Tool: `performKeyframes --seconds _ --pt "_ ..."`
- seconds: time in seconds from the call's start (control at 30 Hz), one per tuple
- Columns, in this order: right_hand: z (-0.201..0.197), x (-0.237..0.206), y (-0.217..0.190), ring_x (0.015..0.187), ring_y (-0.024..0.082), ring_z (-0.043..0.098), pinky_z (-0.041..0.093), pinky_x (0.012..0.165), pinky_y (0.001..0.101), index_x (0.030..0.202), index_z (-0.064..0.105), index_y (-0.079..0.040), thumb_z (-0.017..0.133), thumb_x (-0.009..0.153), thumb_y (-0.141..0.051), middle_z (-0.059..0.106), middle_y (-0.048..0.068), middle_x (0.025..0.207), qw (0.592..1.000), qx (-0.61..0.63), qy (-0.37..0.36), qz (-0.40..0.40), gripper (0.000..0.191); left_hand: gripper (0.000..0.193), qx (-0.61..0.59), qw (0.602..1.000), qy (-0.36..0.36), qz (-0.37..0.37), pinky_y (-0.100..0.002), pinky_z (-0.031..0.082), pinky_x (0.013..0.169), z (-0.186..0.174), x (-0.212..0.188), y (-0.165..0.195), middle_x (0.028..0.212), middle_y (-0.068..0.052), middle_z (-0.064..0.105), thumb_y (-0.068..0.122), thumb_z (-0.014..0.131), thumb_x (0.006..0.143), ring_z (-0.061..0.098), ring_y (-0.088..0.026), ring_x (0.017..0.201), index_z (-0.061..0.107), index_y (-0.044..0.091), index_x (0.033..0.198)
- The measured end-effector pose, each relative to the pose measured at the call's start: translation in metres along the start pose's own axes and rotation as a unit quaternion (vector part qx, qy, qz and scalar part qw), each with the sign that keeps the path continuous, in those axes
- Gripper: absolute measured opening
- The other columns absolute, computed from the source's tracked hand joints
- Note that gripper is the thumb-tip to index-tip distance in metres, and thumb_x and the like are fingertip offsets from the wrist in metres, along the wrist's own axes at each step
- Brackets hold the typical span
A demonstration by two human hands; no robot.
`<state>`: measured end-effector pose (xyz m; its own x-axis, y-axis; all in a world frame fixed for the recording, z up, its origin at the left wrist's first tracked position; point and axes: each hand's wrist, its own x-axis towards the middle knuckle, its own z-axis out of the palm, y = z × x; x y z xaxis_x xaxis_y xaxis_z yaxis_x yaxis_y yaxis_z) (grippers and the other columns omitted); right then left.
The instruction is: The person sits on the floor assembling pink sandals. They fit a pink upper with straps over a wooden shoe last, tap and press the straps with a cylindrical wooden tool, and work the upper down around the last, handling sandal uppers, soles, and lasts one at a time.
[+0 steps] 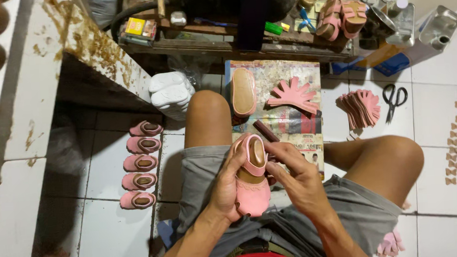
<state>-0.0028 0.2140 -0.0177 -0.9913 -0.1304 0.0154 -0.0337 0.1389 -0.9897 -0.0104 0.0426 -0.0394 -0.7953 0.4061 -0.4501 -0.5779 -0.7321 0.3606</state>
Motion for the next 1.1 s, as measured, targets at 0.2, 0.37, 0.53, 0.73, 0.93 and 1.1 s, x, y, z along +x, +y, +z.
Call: performKeyframes --seconds 0.2,0.37,0.53,0.73,0.93,1.1 --pt "-0.016 -0.012 -0.001 0.089 0.018 0.071 0.061 0.077 0.0303 0.110 0.072 0.006 0.075 0.087 -0.003 0.070 0.012 0.099 0.987 0.071 0.015 0.144 0.025 0.054 0.061 0.995 -0.048 0.059 -0.036 0.056 0.088 0.010 -0.010 -0.008 0.122 -0.008 0.058 0.031 0.064 0.100 0.062 -0.019 0.107 0.042 0.010 0.145" --pt "-0.012 -0.032 -0.013 0.083 0.019 0.072 0.062 0.074 0.0325 0.090 0.066 0.006 0.077 0.082 0.003 0.071 0.014 0.094 0.983 0.098 0.082 0.135 0.014 0.059 0.021 0.995 -0.049 0.084 -0.035 0.056 0.088 0.031 -0.031 -0.007 0.118 -0.008 0.057 0.032 0.066 0.099 0.063 -0.018 0.104 0.038 0.011 0.147" --pt "-0.015 -0.058 -0.043 0.095 0.022 0.070 0.058 0.085 0.0320 0.100 0.067 0.005 0.080 0.079 0.010 0.071 0.014 0.100 0.987 -0.019 0.117 -0.107 0.025 0.062 0.009 0.996 -0.054 0.077 -0.034 0.056 0.090 0.056 -0.040 -0.005 0.115 -0.010 0.061 0.034 0.065 0.097 0.065 -0.020 0.104 0.039 0.009 0.147" --pt "-0.034 -0.076 -0.057 0.094 0.019 0.069 0.056 0.086 0.0322 0.108 0.067 0.001 0.080 0.079 0.013 0.070 0.012 0.099 0.988 0.050 0.032 -0.139 0.034 0.057 -0.043 0.988 -0.110 0.102 -0.042 0.057 0.084 0.065 -0.039 -0.002 0.116 -0.013 0.058 0.035 0.066 0.103 0.063 -0.024 0.099 0.038 0.014 0.147" --pt "-0.037 -0.074 -0.048 0.097 0.022 0.062 0.054 0.086 0.0370 0.115 0.053 0.001 0.071 0.086 0.015 0.062 0.018 0.108 0.968 0.240 0.067 0.035 0.037 0.066 -0.053 0.988 -0.144 0.022 -0.041 0.057 0.084 0.064 -0.051 -0.003 0.119 -0.017 0.060 0.039 0.068 0.100 0.065 -0.027 0.101 0.034 0.014 0.151" --pt "-0.041 -0.061 -0.050 0.090 0.024 0.066 0.061 0.075 0.0405 0.115 0.045 -0.003 0.067 0.093 0.013 0.061 0.018 0.103 0.938 0.345 0.009 0.037 0.034 0.076 -0.024 0.989 -0.141 -0.027 -0.043 0.059 0.083 0.064 -0.061 -0.005 0.119 -0.017 0.060 0.042 0.069 0.097 0.068 -0.028 0.100 0.029 0.012 0.154"
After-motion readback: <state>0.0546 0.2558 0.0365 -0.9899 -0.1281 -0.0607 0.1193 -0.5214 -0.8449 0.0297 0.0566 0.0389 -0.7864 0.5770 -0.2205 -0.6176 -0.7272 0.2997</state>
